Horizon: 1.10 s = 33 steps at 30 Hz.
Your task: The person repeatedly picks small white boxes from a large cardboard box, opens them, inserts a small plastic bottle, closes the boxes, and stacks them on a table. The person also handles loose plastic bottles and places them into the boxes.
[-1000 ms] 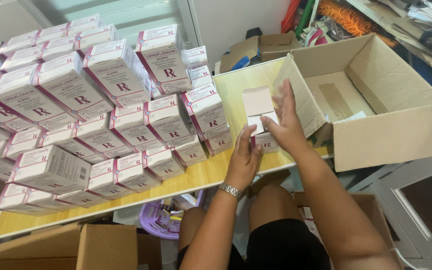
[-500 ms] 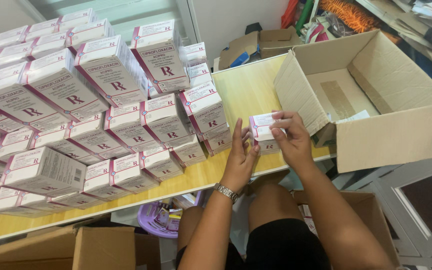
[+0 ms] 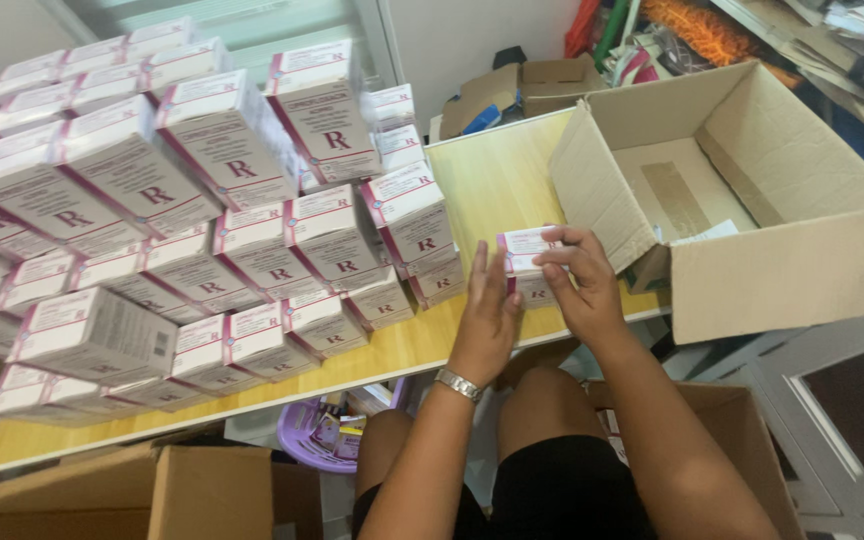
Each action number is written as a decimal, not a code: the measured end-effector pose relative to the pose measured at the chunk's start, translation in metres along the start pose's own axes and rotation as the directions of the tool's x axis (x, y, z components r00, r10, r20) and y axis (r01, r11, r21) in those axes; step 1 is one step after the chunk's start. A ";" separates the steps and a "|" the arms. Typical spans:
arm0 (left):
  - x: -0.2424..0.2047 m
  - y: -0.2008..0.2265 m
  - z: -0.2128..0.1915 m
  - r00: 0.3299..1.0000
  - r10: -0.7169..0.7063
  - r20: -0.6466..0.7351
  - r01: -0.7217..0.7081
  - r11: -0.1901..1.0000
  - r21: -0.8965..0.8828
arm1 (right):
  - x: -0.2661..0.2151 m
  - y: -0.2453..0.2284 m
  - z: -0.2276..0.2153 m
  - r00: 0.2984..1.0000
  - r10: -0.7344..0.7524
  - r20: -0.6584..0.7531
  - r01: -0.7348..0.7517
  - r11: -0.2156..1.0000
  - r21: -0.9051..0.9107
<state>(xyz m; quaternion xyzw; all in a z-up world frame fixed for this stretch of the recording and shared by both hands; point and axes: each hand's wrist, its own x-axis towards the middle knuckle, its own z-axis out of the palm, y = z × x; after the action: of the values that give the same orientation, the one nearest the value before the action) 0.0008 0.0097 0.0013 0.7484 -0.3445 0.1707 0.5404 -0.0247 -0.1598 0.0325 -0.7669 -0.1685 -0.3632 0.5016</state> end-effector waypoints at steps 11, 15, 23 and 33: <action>-0.013 0.027 0.000 0.995 -0.035 -0.090 0.044 0.995 0.094 | -0.029 -0.011 0.026 0.990 -0.129 -0.049 0.121 0.981 -0.151; -0.053 0.041 -0.017 0.967 0.146 -0.210 -0.133 0.988 0.079 | -0.061 -0.061 0.044 0.991 -0.089 -0.104 0.079 0.992 -0.101; -0.110 0.058 -0.094 0.727 0.085 -0.681 -0.077 0.996 0.041 | -0.039 -0.165 0.132 0.905 -0.423 -0.033 0.417 0.873 0.252; -0.142 0.084 -0.191 0.425 0.284 -0.859 -0.044 0.955 0.293 | 0.035 -0.218 0.280 0.906 -0.417 0.068 0.407 0.905 0.126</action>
<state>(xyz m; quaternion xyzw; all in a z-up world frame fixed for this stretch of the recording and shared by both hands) -0.1352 0.2187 0.0386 0.5638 -0.0572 0.6293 0.5318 -0.0277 0.1822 0.1337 -0.7015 -0.3697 -0.4149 0.4462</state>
